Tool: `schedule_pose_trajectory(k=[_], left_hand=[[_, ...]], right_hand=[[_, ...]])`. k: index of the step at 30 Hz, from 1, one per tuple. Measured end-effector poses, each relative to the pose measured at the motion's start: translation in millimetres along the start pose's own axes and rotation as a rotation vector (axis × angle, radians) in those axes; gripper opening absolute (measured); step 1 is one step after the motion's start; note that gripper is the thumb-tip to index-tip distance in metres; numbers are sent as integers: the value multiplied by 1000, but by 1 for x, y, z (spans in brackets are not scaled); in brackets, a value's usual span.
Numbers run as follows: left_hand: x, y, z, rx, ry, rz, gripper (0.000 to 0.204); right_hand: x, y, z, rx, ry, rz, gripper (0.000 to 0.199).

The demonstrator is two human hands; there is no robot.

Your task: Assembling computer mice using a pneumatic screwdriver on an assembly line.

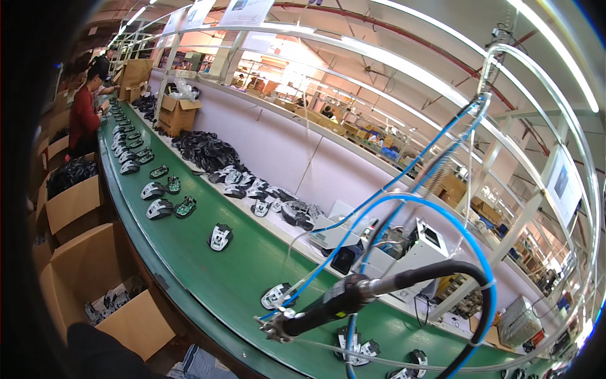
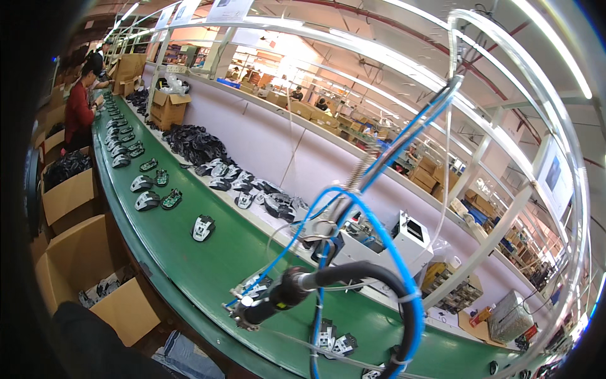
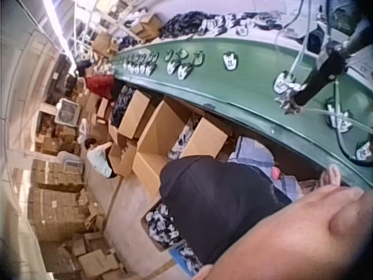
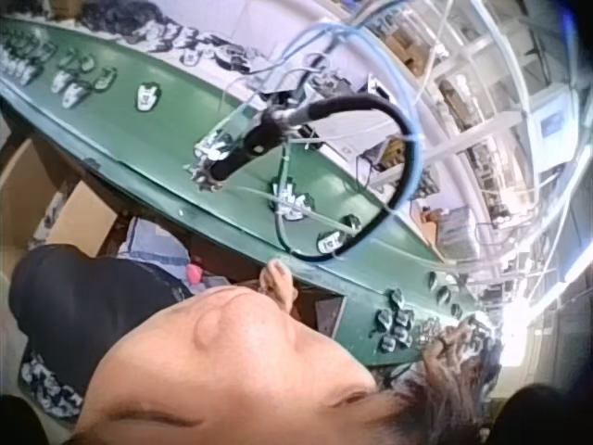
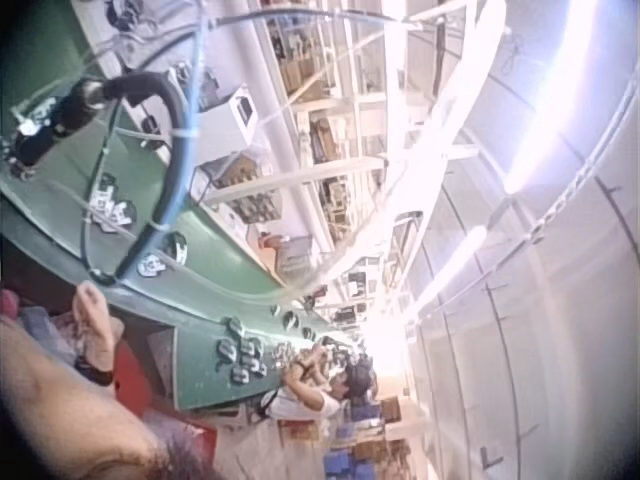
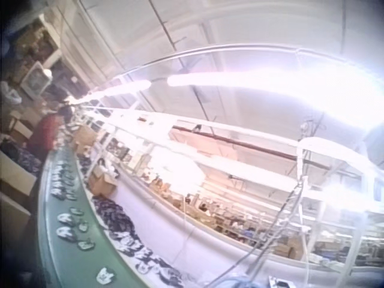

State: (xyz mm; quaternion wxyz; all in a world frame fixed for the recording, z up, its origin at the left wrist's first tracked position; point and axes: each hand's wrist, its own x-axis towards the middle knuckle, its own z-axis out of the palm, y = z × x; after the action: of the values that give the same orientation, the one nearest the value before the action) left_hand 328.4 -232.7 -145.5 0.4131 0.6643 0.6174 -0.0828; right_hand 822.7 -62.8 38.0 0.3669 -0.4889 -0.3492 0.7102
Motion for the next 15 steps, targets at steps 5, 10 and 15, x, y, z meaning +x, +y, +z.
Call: schedule_pose_trajectory(k=[5, 10, 15], left_hand=[[-6, 3, 5, -72, 76, -103, 25], [-9, 2, -3, -100, 105, -143, 23], [-12, -1, -13, -113, 112, -183, 21]], right_hand=[[38, 55, -18, -130, -86, -79, 20], [29, 80, -11, -507, -380, -180, 24], [43, 105, 15, -554, -258, -29, 30]])
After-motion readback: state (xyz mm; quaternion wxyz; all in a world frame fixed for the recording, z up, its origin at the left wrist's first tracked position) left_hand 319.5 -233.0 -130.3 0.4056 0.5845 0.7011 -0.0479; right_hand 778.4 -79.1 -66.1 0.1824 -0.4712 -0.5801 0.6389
